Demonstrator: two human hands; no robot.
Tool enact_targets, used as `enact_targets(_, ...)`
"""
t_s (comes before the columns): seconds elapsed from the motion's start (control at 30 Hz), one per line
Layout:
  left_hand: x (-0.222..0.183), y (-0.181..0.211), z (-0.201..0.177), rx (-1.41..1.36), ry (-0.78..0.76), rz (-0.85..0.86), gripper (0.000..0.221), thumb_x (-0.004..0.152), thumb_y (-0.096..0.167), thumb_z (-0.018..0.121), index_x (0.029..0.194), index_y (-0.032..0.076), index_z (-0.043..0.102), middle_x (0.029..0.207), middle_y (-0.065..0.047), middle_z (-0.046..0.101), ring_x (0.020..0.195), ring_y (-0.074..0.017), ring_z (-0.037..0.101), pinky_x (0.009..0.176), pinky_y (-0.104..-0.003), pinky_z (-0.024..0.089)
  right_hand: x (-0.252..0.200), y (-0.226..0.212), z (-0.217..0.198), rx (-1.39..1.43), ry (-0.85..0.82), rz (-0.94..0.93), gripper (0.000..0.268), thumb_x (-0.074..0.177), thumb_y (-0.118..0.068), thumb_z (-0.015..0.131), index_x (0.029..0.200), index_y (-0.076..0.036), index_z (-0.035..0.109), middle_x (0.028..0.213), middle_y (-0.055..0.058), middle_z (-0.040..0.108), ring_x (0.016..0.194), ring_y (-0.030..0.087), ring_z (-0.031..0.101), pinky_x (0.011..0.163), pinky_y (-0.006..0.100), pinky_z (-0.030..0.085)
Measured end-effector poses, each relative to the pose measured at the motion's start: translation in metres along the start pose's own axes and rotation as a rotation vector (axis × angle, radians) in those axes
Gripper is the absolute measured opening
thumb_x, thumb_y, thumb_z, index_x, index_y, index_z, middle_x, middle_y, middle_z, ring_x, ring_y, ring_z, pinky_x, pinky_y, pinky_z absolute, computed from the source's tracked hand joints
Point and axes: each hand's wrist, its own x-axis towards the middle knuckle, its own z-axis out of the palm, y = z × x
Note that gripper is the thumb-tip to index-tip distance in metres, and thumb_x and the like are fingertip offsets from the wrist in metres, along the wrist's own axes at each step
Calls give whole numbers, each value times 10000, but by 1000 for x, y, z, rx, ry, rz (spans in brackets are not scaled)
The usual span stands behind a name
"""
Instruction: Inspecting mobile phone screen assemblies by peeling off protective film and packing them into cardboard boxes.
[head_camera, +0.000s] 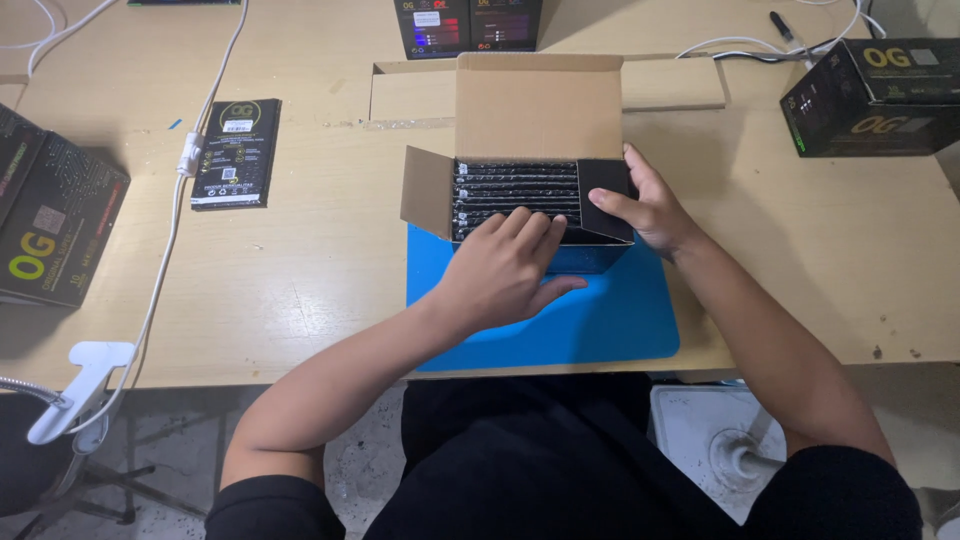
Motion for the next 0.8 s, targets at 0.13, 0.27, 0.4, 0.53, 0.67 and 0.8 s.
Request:
enact_targets(0.13,1,-30,-25,-126,200,13,413,991,412,654,1071,26,780,831,-123,699,728,-270,671,587,-365,510,-3,-8,-2,57,-14,27,472,924,-100,736,1344,-89,522,982,-5,563,932,89,582,846,247,519)
enact_targets(0.27,-21,-111,-19,-70,420,-134,217,984,277,613,1018,155,788,814,4,662,665,-237,623,601,-340,473,1,-8,-3,81,24,24,459,907,-74,761,1317,-91,555,952,-6,619,885,74,618,805,211,538)
enact_targets(0.4,-20,-142,-58,-640,216,-646,292,888,99,480,1168,102,561,911,-17,666,792,-151,562,738,-326,452,7,1,-13,27,22,234,517,887,-234,715,1314,-88,463,1131,113,627,979,215,671,816,342,628)
enact_targets(0.53,-33,-161,-40,-1024,-140,-766,614,955,429,565,1402,8,531,1163,-276,655,1137,-413,611,969,-489,462,-1,-16,1,79,-9,38,365,919,-78,735,1229,-104,544,899,2,614,830,87,610,776,230,553)
enact_targets(0.67,-13,-127,-48,-1156,-191,-651,735,990,571,486,1433,-16,504,1328,-369,576,1335,-531,494,1145,-596,327,-2,-15,-1,82,-14,54,356,927,-98,732,1226,-98,539,900,19,626,826,96,613,778,236,562)
enact_targets(0.8,-12,-109,-19,-1151,-209,-651,780,991,515,637,1461,-57,389,1374,-372,505,1375,-559,445,1127,-695,285,-1,-19,1,75,-23,51,372,934,-101,730,1240,-102,517,915,4,605,853,90,598,800,247,561)
